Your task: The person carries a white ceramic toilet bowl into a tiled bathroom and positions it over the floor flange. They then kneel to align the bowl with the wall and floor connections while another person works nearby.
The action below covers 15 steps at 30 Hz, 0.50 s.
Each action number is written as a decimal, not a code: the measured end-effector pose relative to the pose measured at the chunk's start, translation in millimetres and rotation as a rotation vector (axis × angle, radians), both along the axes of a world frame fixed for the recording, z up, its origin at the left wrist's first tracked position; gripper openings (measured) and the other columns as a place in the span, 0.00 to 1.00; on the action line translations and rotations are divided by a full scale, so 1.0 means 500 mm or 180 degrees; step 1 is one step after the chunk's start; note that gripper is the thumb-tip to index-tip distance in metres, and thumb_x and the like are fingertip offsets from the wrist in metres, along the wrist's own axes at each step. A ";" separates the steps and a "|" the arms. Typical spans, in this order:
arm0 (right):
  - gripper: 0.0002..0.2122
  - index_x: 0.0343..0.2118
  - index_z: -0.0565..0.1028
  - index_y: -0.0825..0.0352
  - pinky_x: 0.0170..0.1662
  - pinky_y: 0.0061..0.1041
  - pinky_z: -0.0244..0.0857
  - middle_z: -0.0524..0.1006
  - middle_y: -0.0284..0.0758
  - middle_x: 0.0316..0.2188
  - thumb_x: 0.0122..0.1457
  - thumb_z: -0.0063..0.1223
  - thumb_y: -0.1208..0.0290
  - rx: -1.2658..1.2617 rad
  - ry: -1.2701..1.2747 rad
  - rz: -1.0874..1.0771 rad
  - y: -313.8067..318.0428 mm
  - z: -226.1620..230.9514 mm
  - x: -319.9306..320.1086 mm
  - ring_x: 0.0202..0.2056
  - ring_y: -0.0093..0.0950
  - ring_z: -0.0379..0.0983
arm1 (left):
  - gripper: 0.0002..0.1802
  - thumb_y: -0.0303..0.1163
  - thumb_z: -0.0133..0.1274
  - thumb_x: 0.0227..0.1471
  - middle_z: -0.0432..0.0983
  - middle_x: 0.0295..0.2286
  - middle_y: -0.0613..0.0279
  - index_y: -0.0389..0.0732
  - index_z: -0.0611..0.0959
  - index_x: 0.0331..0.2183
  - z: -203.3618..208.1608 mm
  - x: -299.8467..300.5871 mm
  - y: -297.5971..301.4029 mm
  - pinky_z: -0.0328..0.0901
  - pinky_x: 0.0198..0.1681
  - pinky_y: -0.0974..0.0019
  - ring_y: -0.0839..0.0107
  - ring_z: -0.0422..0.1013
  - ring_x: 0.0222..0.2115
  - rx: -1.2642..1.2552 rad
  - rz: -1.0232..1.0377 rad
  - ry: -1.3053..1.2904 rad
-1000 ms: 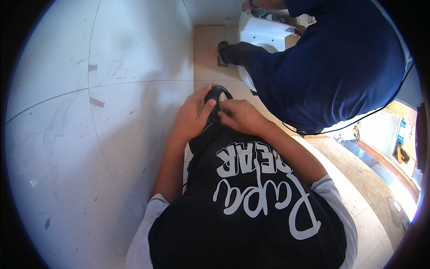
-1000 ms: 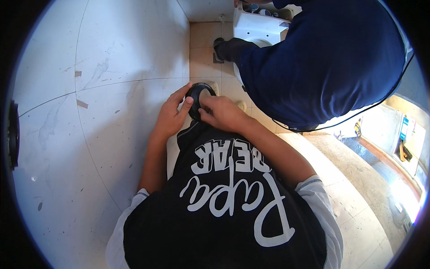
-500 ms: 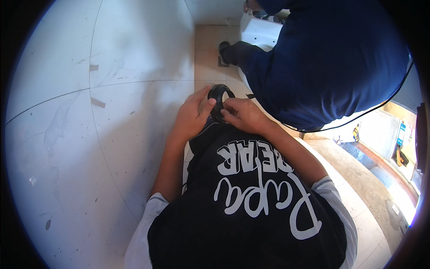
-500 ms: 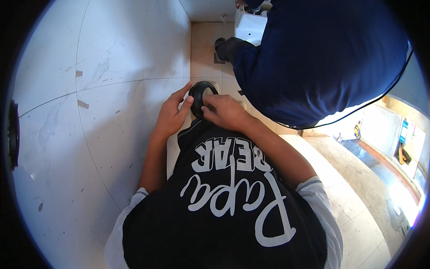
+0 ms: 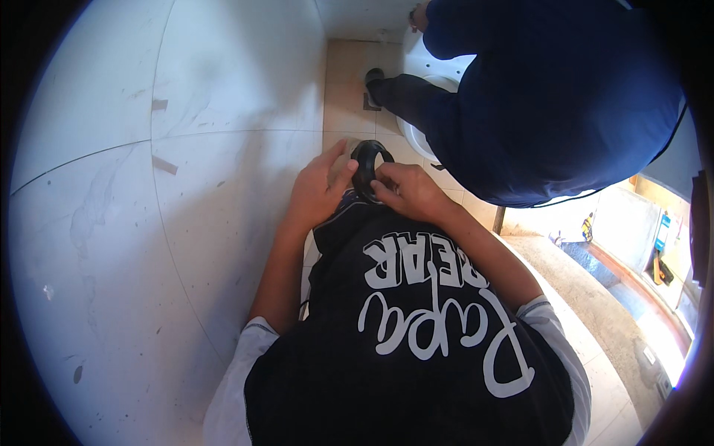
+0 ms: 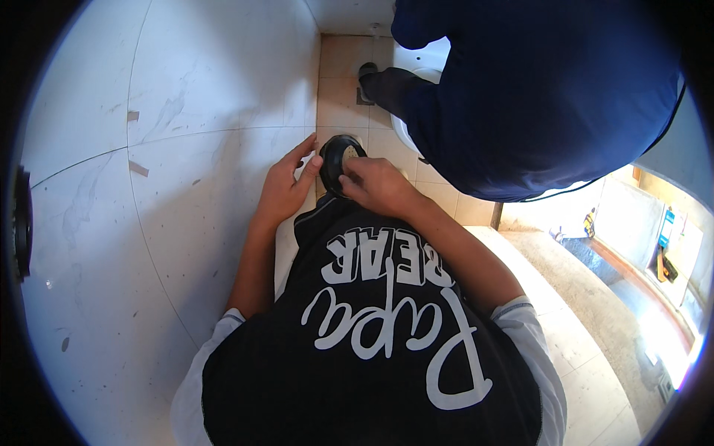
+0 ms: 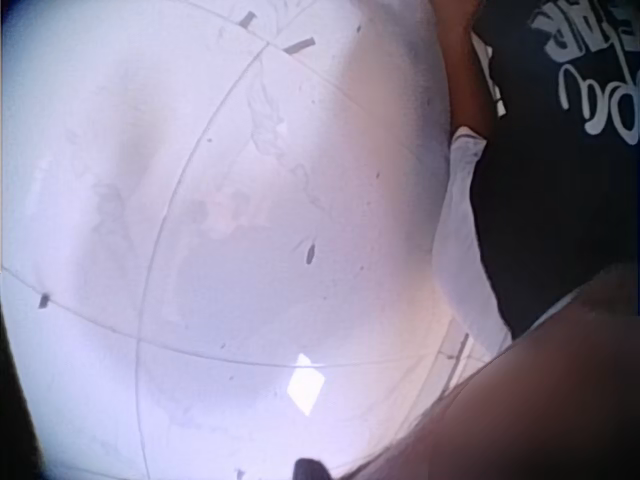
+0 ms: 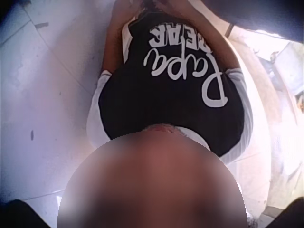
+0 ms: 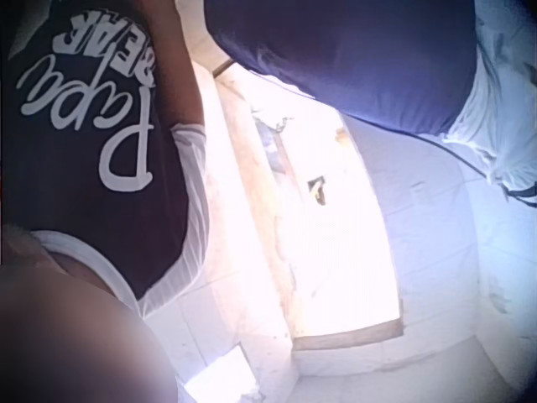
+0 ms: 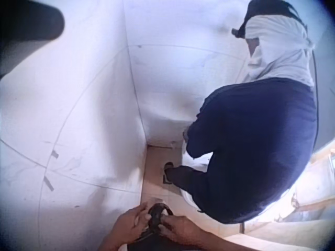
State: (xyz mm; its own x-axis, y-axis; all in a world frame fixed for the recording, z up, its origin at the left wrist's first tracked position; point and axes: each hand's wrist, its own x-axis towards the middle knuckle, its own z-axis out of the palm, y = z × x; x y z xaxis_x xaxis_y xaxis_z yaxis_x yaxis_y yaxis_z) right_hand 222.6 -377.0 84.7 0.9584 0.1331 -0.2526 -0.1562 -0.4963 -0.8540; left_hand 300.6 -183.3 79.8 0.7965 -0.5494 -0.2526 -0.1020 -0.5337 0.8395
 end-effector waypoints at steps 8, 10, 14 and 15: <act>0.09 0.28 0.71 0.71 0.30 0.28 0.67 0.75 0.42 0.21 0.55 0.52 0.69 -0.0034 0.0128 -0.0029 -0.006 -0.007 0.000 0.24 0.34 0.75 | 0.32 0.50 0.45 0.56 0.71 0.45 0.43 0.32 0.70 0.51 -0.002 0.007 0.004 0.60 0.51 0.60 0.50 0.67 0.48 -0.0069 0.0116 0.0078; 0.09 0.28 0.72 0.70 0.30 0.29 0.67 0.75 0.42 0.21 0.55 0.52 0.69 -0.0041 0.0110 -0.0055 -0.005 -0.007 0.001 0.24 0.34 0.74 | 0.32 0.50 0.46 0.56 0.71 0.45 0.43 0.32 0.70 0.51 -0.003 0.006 0.005 0.60 0.51 0.60 0.50 0.67 0.48 -0.0074 0.0123 0.0116; 0.09 0.27 0.72 0.71 0.29 0.29 0.66 0.75 0.42 0.20 0.55 0.52 0.69 0.0037 0.0072 -0.0175 -0.005 -0.008 0.001 0.23 0.34 0.74 | 0.32 0.49 0.46 0.56 0.71 0.45 0.43 0.31 0.69 0.51 -0.007 0.002 0.004 0.60 0.52 0.60 0.50 0.67 0.49 -0.0030 0.0138 0.0216; 0.09 0.28 0.72 0.71 0.29 0.29 0.66 0.75 0.42 0.21 0.55 0.52 0.69 0.0051 0.0088 -0.0179 -0.006 -0.008 0.001 0.23 0.34 0.74 | 0.32 0.49 0.45 0.56 0.71 0.45 0.42 0.31 0.69 0.51 -0.009 0.002 0.004 0.60 0.52 0.60 0.50 0.67 0.49 -0.0021 0.0140 0.0244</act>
